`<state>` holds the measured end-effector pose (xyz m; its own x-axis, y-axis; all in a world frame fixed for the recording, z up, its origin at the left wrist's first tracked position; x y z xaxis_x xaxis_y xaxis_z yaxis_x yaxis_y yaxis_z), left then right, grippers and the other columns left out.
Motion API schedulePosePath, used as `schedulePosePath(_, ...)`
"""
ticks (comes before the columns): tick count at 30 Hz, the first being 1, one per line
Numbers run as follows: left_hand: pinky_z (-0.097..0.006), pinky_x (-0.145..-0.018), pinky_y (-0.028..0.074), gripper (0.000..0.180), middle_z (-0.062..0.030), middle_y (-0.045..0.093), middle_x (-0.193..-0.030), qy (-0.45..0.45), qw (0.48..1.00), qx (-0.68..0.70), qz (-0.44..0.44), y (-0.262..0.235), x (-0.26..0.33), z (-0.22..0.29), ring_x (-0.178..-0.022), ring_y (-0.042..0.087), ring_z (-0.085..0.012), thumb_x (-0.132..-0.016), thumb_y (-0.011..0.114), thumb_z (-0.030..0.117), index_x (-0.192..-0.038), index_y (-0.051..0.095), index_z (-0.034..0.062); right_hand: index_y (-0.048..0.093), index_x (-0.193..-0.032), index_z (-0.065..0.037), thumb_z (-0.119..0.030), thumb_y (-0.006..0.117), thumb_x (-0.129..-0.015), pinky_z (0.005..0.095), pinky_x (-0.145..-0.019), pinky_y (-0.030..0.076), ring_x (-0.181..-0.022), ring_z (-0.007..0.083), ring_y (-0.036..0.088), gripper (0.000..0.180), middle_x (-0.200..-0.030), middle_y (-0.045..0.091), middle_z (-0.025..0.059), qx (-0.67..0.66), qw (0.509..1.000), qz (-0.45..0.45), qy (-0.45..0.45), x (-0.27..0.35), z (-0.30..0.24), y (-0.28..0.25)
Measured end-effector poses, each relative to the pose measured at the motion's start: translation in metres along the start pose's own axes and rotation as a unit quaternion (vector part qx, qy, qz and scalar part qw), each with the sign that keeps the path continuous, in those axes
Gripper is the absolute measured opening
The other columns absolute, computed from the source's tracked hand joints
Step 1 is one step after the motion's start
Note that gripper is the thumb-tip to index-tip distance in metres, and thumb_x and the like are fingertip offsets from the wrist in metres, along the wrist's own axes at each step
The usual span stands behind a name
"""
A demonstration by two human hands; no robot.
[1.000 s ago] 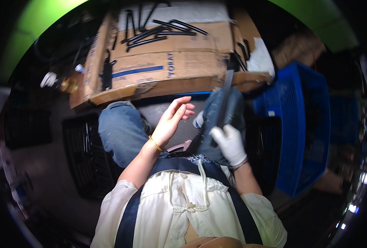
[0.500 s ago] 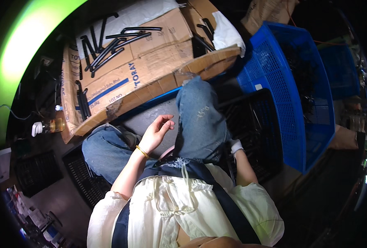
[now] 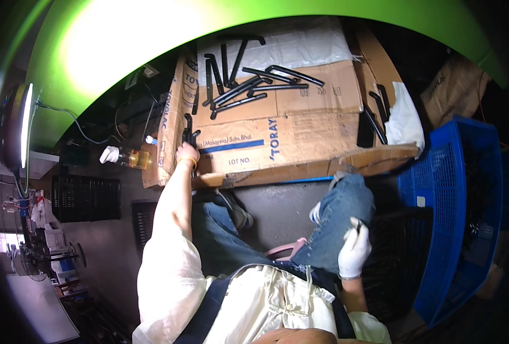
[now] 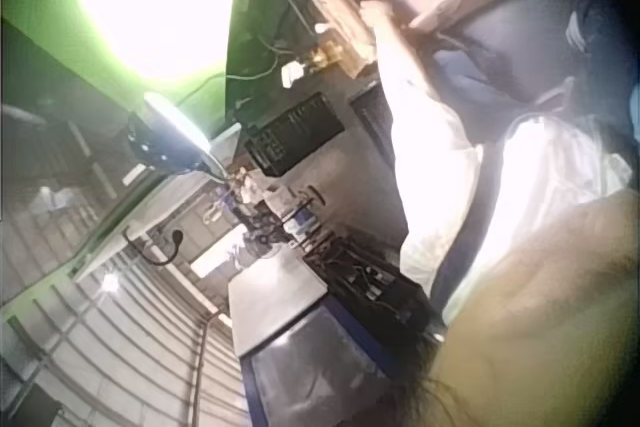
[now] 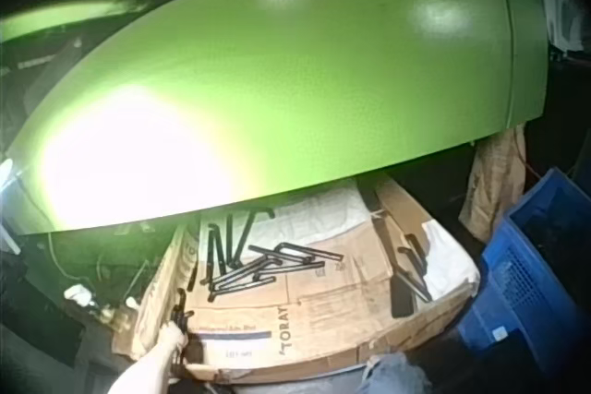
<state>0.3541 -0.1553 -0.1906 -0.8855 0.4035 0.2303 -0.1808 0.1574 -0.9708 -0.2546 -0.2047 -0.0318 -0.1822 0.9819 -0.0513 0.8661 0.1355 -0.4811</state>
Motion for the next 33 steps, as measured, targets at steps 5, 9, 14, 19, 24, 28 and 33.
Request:
schedulePosePath(5,-0.040,-0.111,0.040,0.085,-0.0248,0.048,-0.141,-0.088,0.992,-0.002,-0.085,0.033,-0.003,-0.018,-0.132,0.048,-0.0354,-0.080,0.073,0.039,-0.142,0.034,-0.0036,0.063,-0.106,-0.003,-0.004,0.047,-0.096,0.0321,-0.052,0.043,-0.054,0.0168,0.055,0.019,-0.064,0.055,0.0046,0.065,0.996,0.055,0.025,-0.006,-0.005,0.006)
schedulePosePath(9,-0.038,-0.109,0.041,0.097,-0.0257,0.047,-0.141,-0.063,0.971,0.022,-0.231,0.054,-0.025,-0.042,-0.131,0.049,-0.0346,-0.074,0.079,0.049,-0.141,0.035,-0.0053,0.062,-0.105,-0.001,-0.006,0.046,-0.097,0.0319,-0.050,0.039,-0.052,0.0155,0.050,0.019,-0.060,0.049,0.0035,0.069,0.996,0.054,-0.001,-0.011,-0.007,0.017)
schedulePosePath(14,-0.044,-0.105,0.044,0.071,-0.0270,0.049,-0.138,-0.165,0.976,0.098,-0.105,0.020,0.002,-0.010,-0.127,0.051,-0.0403,-0.085,0.070,0.043,-0.132,0.044,-0.0041,0.063,-0.105,-0.002,-0.005,0.048,-0.095,0.0345,-0.051,0.046,-0.054,0.0204,0.060,0.018,-0.068,0.061,0.0070,0.096,0.994,0.058,0.009,-0.010,-0.004,0.014)
schedulePosePath(19,-0.047,-0.087,0.053,0.042,-0.0242,0.063,-0.111,0.007,0.964,0.248,0.095,-0.006,-0.011,-0.010,-0.099,0.065,-0.0394,-0.094,0.059,0.029,-0.122,0.050,-0.0013,0.063,-0.106,-0.003,-0.007,0.048,-0.097,0.0368,-0.057,0.049,-0.061,0.0253,0.065,0.018,-0.076,0.066,0.0122,0.095,0.994,0.021,0.041,-0.010,-0.010,0.011)
schedulePosePath(24,-0.026,-0.043,0.044,0.034,-0.0032,0.055,-0.074,0.237,0.706,0.648,-0.156,-0.118,0.131,0.085,-0.051,0.053,-0.0105,-0.102,0.050,0.040,-0.107,0.053,0.0062,0.067,-0.099,-0.003,-0.012,0.054,-0.097,0.0397,-0.073,0.053,-0.085,0.0350,0.069,0.016,-0.093,0.070,0.0167,0.107,0.993,0.028,-0.043,-0.014,-0.027,0.013)
schedulePosePath(28,-0.021,-0.041,0.032,0.037,-0.0006,0.049,-0.074,0.123,0.454,0.695,-0.544,-0.140,0.301,0.103,-0.050,0.038,-0.0068,-0.104,0.042,0.044,-0.110,0.053,0.0094,0.066,-0.113,0.001,-0.002,0.060,-0.094,0.0251,-0.074,0.050,-0.079,0.0092,0.061,0.020,-0.093,0.068,0.0034,-0.105,0.987,-0.113,-0.043,-0.017,-0.078,0.046)
schedulePosePath(33,-0.022,-0.048,0.037,0.039,-0.0030,0.049,-0.081,0.151,0.296,0.686,-0.648,-0.125,0.396,0.095,-0.057,0.045,-0.0092,-0.104,0.040,0.044,-0.120,0.049,0.0088,0.064,-0.098,-0.001,-0.017,0.070,-0.091,0.0221,-0.060,0.048,-0.070,0.0058,0.058,0.019,-0.078,0.063,-0.0004,-0.249,0.924,-0.278,0.088,-0.033,-0.113,0.083)
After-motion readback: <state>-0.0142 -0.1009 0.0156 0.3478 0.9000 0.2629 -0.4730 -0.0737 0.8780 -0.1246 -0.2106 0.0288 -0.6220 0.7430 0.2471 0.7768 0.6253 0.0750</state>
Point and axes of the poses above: each hand's wrist, its own x-axis away from the middle knuckle, its own y-axis out of the palm, z = x × y, the point moved 2 cm from there along -x, towards the middle knuckle
